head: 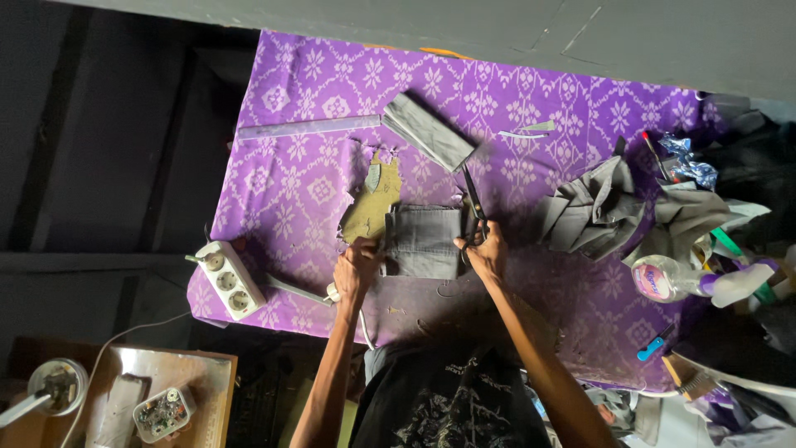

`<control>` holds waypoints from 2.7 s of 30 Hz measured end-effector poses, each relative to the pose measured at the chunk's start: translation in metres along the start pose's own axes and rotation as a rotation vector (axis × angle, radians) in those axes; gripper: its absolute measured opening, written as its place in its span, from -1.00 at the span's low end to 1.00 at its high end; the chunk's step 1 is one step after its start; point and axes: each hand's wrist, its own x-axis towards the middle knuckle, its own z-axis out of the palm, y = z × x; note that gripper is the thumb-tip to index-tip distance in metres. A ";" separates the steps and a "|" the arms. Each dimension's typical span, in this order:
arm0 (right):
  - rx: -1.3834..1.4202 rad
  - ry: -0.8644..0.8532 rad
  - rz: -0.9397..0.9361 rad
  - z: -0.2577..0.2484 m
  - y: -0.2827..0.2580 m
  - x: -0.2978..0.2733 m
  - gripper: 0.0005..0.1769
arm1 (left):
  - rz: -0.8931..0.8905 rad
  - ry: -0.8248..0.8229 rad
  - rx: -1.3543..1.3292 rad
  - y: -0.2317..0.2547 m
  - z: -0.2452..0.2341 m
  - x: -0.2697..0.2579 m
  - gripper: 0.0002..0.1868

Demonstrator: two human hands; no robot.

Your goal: The person uses shears to cut pieces of gray fabric on a purple patterned table. They repeatedly position, trim, and separate fabric pieces, handling them one at a time and placing cut pieces aside.

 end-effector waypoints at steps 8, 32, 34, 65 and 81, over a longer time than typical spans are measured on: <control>0.596 -0.230 0.153 -0.016 0.023 -0.035 -0.19 | 1.018 0.282 0.276 -0.019 0.076 0.008 -0.73; 1.441 -0.843 0.604 -0.077 0.067 -0.207 -0.64 | 1.131 0.274 0.564 0.038 0.074 -0.025 -0.47; 1.548 -0.832 0.661 -0.072 0.079 -0.215 -0.71 | 1.127 0.289 0.564 0.036 0.076 -0.029 -0.49; 1.562 -0.727 0.590 -0.057 0.074 -0.216 -0.69 | 1.083 0.237 0.575 0.033 0.077 -0.024 -0.47; 1.823 -0.671 0.595 -0.019 0.059 -0.204 -0.58 | 1.057 0.197 0.564 0.030 0.080 -0.021 -0.49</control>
